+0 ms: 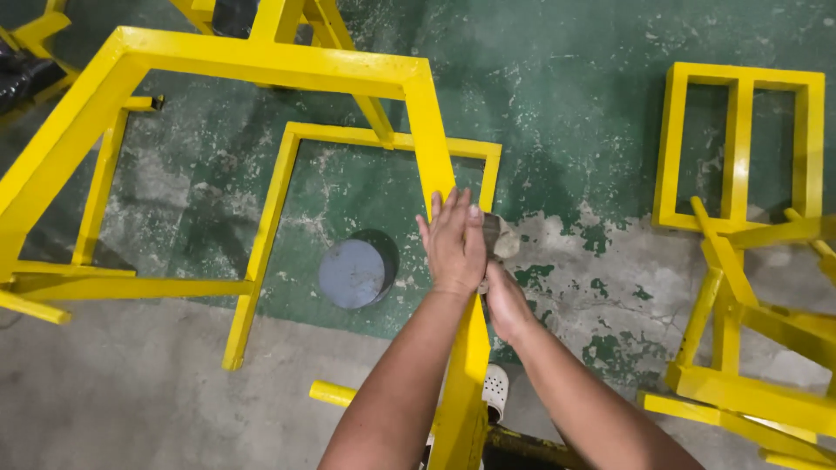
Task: The recorder is wiping down yellow metal gym equipment and black padded benches using a cleaning cloth.
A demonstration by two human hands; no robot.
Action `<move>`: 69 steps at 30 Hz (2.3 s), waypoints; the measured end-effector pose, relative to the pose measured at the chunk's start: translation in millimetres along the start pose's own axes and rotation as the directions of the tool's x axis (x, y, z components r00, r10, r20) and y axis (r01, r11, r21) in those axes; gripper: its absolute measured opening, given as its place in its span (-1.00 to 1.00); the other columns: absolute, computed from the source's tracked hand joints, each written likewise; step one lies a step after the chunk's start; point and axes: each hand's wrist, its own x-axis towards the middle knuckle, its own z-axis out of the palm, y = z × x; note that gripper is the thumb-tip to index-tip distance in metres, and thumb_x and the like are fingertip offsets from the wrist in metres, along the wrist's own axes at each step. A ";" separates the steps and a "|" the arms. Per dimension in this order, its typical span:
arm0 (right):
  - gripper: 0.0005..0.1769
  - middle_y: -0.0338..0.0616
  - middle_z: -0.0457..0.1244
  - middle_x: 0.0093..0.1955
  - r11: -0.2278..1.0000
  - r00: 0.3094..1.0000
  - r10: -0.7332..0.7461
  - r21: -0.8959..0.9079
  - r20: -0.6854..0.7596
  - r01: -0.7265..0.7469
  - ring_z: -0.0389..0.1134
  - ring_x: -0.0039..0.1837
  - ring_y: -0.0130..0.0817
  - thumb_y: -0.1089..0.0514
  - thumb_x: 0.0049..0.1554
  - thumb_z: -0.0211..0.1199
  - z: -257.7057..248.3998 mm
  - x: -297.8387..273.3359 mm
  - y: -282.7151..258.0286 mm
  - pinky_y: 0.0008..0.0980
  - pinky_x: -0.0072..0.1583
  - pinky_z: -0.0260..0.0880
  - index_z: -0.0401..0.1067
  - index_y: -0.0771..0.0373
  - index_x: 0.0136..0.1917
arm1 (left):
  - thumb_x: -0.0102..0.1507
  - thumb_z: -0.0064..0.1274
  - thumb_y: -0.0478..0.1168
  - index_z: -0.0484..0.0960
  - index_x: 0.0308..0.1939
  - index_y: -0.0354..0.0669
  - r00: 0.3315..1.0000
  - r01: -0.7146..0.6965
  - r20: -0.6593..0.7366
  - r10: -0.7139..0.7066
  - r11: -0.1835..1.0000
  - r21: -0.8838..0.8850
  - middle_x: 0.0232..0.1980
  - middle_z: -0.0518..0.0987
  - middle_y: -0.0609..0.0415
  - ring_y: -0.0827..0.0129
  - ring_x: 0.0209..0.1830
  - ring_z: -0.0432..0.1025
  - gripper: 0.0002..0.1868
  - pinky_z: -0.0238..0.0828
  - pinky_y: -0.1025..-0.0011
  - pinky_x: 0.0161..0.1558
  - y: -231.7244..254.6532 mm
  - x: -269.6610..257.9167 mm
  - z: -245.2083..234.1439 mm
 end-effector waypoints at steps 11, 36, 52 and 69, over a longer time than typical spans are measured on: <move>-0.19 0.35 0.30 0.26 0.954 0.980 -0.093 0.267 -0.174 0.137 0.36 0.28 0.10 -0.33 0.21 0.19 9.2 127.8 -37.6 0.07 0.12 0.49 0.39 0.44 0.37 | 0.47 -0.39 -0.01 0.17 0.58 -0.17 0.973 -0.145 -0.189 0.135 0.988 -0.042 0.55 0.26 -0.30 -0.19 0.57 0.12 -0.38 -0.17 -0.12 0.56 -9.2 65.5 8.3; -0.53 -0.04 0.36 -0.18 0.977 0.961 -0.135 0.126 -0.241 0.169 0.38 -0.11 -0.12 -0.17 0.20 0.21 -27.1 145.7 23.6 -0.16 -0.13 0.35 0.59 0.30 -0.06 | 0.45 -0.16 -0.04 0.13 0.61 -0.23 0.789 -0.387 -0.495 0.364 0.920 0.061 0.60 0.21 -0.20 -0.11 0.59 0.13 -0.32 0.02 0.05 0.55 -61.9 78.3 38.5; -0.52 0.09 0.37 0.19 0.700 0.973 -0.145 -0.714 -0.180 -0.028 0.38 0.30 0.12 -0.01 0.16 0.13 9.1 -119.8 109.8 0.17 0.23 0.43 0.41 0.33 0.24 | 0.41 -0.25 0.23 0.59 0.32 0.08 0.725 -0.529 0.604 0.330 0.828 0.183 0.58 0.27 0.02 -0.03 0.67 -0.10 -0.43 -0.20 -0.11 0.57 -70.3 -135.1 -60.7; -0.45 -0.06 0.12 0.54 0.515 0.819 -0.401 -0.840 -0.410 -0.168 0.17 0.55 -0.04 0.07 0.16 0.08 3.3 -292.3 193.6 -0.10 0.42 0.32 0.38 0.07 0.42 | 0.44 -0.21 -0.15 0.63 0.16 -0.39 0.397 -0.787 0.520 0.756 0.572 -0.231 0.15 0.57 -0.49 -0.32 0.26 0.42 -0.57 0.18 -0.12 0.40 6.1 -281.1 -103.7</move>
